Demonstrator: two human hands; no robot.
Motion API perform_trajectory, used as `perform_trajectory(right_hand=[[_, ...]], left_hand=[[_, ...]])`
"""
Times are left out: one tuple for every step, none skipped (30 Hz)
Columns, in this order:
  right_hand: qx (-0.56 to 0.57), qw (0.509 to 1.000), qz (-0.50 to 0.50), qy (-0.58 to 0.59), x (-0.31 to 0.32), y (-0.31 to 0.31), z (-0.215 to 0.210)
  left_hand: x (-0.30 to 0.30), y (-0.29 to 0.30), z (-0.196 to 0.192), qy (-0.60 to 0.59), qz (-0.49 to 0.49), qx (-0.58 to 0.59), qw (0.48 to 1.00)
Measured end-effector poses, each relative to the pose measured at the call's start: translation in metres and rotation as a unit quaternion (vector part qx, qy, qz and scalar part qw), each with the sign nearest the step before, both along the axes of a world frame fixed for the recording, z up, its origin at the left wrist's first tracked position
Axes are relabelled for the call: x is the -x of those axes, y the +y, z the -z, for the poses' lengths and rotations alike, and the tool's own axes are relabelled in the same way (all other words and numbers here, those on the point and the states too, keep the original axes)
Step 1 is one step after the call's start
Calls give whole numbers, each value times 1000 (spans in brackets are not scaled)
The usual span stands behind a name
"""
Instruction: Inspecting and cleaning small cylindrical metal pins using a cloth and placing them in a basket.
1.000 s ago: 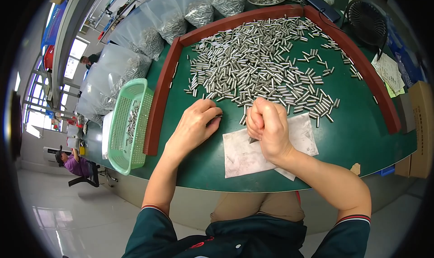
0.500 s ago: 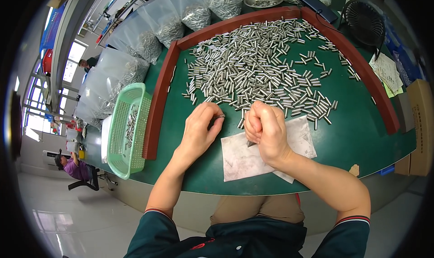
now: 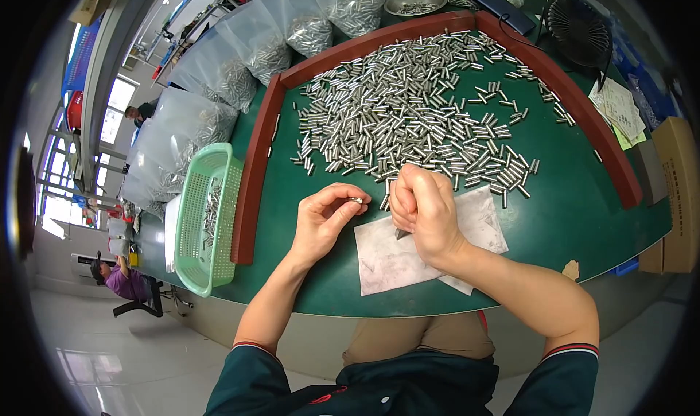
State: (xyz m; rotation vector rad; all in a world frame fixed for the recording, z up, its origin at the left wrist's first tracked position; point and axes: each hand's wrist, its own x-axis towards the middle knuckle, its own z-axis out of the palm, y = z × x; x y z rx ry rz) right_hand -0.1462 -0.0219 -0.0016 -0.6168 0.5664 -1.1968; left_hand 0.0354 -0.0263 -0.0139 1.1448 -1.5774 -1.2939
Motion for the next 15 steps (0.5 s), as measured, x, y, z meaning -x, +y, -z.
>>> perform_trajectory(right_hand=[[0, 1000, -1, 2, 0, 0, 0], [0, 1000, -1, 2, 0, 0, -1], [0, 1000, -1, 4, 0, 0, -1], [-1, 1000, 0, 6, 0, 0, -2], [0, 1000, 0, 5, -1, 0, -2], [0, 1000, 1, 5, -1, 0, -2], [0, 1000, 1, 5, -1, 0, -2], [1, 1000, 1, 5, -1, 1, -2], [0, 1000, 2, 5, 0, 0, -2], [-2, 1000, 3, 5, 0, 0, -2], [-1, 1000, 3, 5, 0, 0, -1], [1, 1000, 3, 3, 0, 0, -1], [3, 1000, 2, 2, -1, 0, -1], [3, 1000, 2, 2, -1, 0, -1], [1, 1000, 2, 1, -1, 0, -1]], left_hand=[[0, 0, 0, -1, 0, 1, 1000], [0, 0, 1, 10, -1, -2, 1000], [0, 0, 1, 21, -1, -5, 1000], [0, 0, 1, 21, -1, -4, 1000], [0, 0, 1, 34, -4, -19, 999], [1, 0, 1, 47, -8, -33, 998], [1, -1, 0, 47, -8, -32, 998], [1, -1, -1, 62, -4, -49, 997], [1, -1, -1, 76, -1, -66, 995], [0, -2, -2, 76, 0, -65, 995], [0, -3, -2, 84, 5, -77, 993], [0, -3, -3, 91, 9, -89, 992], [-1, -3, -3, 91, 9, -88, 992], [-1, -2, -4, 111, 10, -108, 988], [-2, -2, -4, 132, 11, -127, 983]])
